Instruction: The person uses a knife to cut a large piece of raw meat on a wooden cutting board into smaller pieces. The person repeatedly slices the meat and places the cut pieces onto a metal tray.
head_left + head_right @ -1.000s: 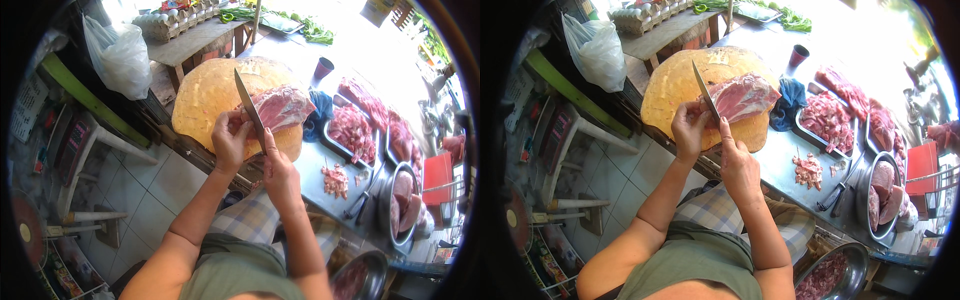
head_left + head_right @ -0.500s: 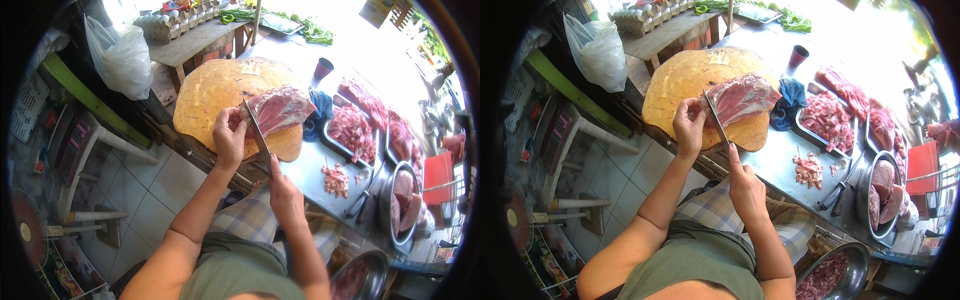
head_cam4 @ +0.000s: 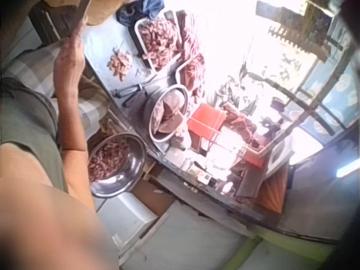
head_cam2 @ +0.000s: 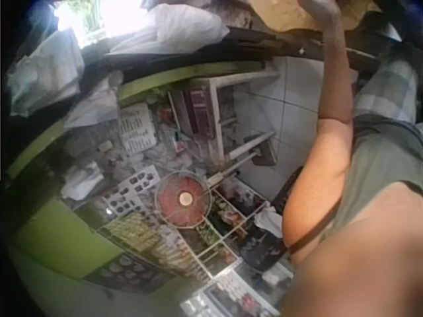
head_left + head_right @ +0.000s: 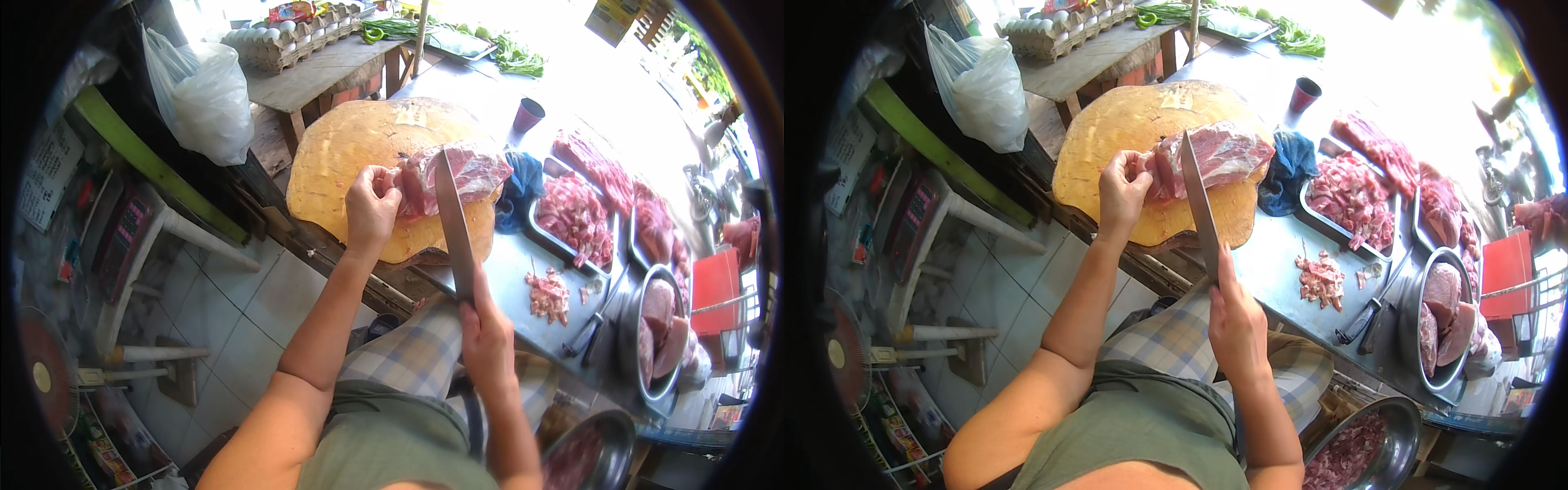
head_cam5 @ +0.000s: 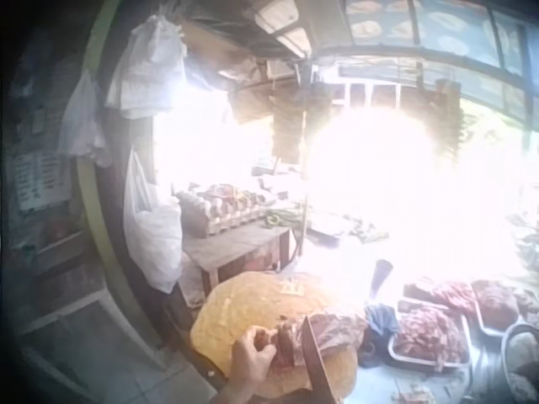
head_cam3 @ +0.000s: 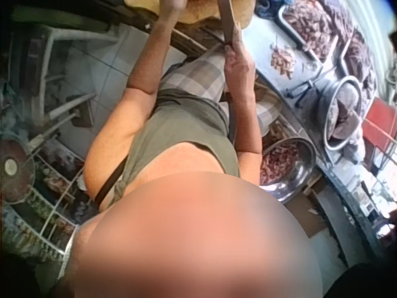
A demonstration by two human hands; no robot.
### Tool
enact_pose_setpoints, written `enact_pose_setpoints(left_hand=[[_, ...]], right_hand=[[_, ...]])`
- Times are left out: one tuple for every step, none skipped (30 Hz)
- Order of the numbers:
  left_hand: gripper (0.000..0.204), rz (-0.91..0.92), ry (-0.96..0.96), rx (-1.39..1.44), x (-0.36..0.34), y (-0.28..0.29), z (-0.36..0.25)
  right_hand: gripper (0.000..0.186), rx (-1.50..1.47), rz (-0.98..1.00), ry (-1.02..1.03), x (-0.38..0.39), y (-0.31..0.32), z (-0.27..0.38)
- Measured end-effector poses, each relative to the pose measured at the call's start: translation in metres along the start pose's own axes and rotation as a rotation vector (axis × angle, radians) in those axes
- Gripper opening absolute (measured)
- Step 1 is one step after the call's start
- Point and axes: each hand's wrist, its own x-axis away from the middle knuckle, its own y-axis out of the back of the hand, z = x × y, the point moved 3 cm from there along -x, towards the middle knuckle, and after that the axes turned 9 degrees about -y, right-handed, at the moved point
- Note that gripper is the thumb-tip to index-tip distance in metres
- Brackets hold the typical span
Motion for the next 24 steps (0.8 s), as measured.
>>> enact_pose_setpoints(left_hand=[[0.01,-0.005,0.023,0.001,0.0,0.001,0.0],[0.009,0.0,0.047,0.012,0.001,0.001,0.001],[0.009,0.004,0.07,0.023,0.001,0.001,0.0],[0.009,-0.003,0.092,0.081,0.001,0.0,0.0],[0.008,-0.011,0.113,0.139,0.001,-0.001,0.0],[0.008,-0.03,0.135,0.193,0.001,-0.001,0.0],[0.008,-0.053,0.15,0.228,0.0,-0.002,0.0],[0.007,-0.083,0.166,0.259,0.001,-0.003,0.001],[0.007,-0.111,0.184,0.292,0.001,-0.004,0.003],[0.007,-0.127,0.186,0.325,0.002,-0.005,0.006],[0.006,-0.143,0.19,0.358,0.002,-0.006,0.008],[0.006,-0.159,0.193,0.389,0.004,-0.007,0.011],[0.006,-0.179,0.197,0.428,0.006,-0.008,0.013],[0.006,-0.195,0.199,0.466,0.007,-0.009,0.015],[0.007,-0.217,0.185,0.523,0.007,-0.01,0.016],[0.007,-0.231,0.196,0.54,0.008,-0.011,0.017],[0.008,-0.252,0.199,0.571,0.008,-0.01,0.017],[0.009,-0.265,0.213,0.599,0.008,-0.009,0.016],[0.01,-0.277,0.189,0.614,0.007,-0.006,0.014],[0.011,-0.28,0.176,0.627,0.005,-0.001,0.013],[0.012,-0.293,0.184,0.629,0.003,0.004,0.012],[0.014,-0.264,0.17,0.656,0.0,0.008,0.011],[0.016,-0.245,0.175,0.672,-0.003,0.012,0.012],[0.019,-0.231,0.166,0.693,-0.006,0.016,0.012]], right_hand=[[0.071,-0.009,0.025,-0.023,-0.016,-0.007,0.003],[0.07,-0.019,0.048,-0.044,-0.033,-0.013,0.007],[0.069,-0.033,0.054,-0.023,-0.048,-0.02,0.012],[0.069,0.009,0.084,-0.067,-0.061,-0.028,0.016],[0.068,0.045,0.099,-0.069,-0.074,-0.037,0.02],[0.067,0.068,0.103,-0.046,-0.084,-0.044,0.025],[0.068,0.121,0.127,-0.075,-0.09,-0.05,0.026],[0.068,0.16,0.136,-0.083,-0.093,-0.054,0.026],[0.068,0.201,0.145,-0.093,-0.094,-0.058,0.025],[0.072,0.203,0.131,-0.108,-0.094,-0.06,0.023],[0.074,0.184,0.123,-0.067,-0.092,-0.061,0.022],[0.075,0.186,0.141,-0.071,-0.089,-0.063,0.019],[0.076,0.188,0.158,-0.078,-0.085,-0.063,0.016],[0.077,0.206,0.171,-0.098,-0.081,-0.063,0.014],[0.078,0.225,0.18,-0.113,-0.078,-0.063,0.011],[0.079,0.238,0.183,-0.111,-0.075,-0.062,0.01],[0.079,0.246,0.193,-0.118,-0.073,-0.061,0.01],[0.079,0.248,0.196,-0.116,-0.069,-0.059,0.009],[0.08,0.249,0.194,-0.112,-0.066,-0.056,0.009],[0.08,0.275,0.222,-0.134,-0.062,-0.053,0.008],[0.08,0.3,0.247,-0.155,-0.056,-0.049,0.006],[0.08,0.323,0.269,-0.171,-0.051,-0.045,0.004],[0.079,0.341,0.29,-0.181,-0.045,-0.042,0.003],[0.079,0.357,0.307,-0.187,-0.039,-0.039,0.001]])
